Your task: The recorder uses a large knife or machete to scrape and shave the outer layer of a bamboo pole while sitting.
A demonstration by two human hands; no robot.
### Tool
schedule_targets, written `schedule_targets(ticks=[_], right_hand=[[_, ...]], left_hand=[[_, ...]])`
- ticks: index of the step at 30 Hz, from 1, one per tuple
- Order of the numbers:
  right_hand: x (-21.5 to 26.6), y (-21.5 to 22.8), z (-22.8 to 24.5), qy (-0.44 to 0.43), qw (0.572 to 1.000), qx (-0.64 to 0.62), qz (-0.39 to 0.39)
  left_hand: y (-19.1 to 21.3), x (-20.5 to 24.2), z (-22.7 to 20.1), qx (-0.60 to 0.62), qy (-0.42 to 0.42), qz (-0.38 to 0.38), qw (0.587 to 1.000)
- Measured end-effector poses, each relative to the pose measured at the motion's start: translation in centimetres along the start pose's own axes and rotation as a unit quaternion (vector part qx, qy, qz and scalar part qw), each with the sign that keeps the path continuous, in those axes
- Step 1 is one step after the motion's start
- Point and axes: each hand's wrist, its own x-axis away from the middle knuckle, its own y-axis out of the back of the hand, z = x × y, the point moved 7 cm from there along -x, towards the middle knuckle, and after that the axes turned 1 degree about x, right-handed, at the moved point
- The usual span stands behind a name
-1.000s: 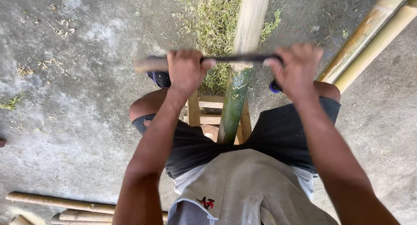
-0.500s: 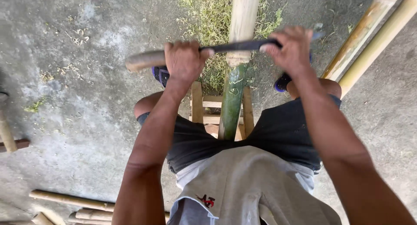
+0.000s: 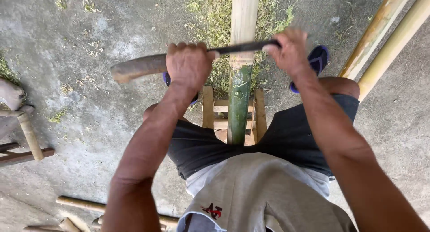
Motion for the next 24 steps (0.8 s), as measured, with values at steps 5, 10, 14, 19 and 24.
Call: schedule_targets(ticks=[5,10,14,19,24], right_hand=[[0.8,0.6,2.3,-0.026,0.995,-0.097,-0.024],[0.6,1.2,1.8,-0.043,0.997,-0.066,0.005],[1.5,0.8,2.1,-0.011,0.989,-0.123,0.079],[2.1,2.5,2.6,-0.038,0.994,-0.044,0.092],[11.2,-3.6,0.7,-0.194,0.981,0.002,-0.013]], left_hand=[[2.8,0.7,-1.7,-0.059,-0.063,0.001,0.996],[3.8,0.0,-1.4,0.007,-0.015,0.0,1.0],[0.8,-0.3,-1.7,-0.091,-0.089,0.201,0.971],[0.1,-1.0,-3.3,-0.026,-0.124,0.29,0.949],[2.7,-1.8,-4.9,-0.011,-0.067,0.223,0.973]])
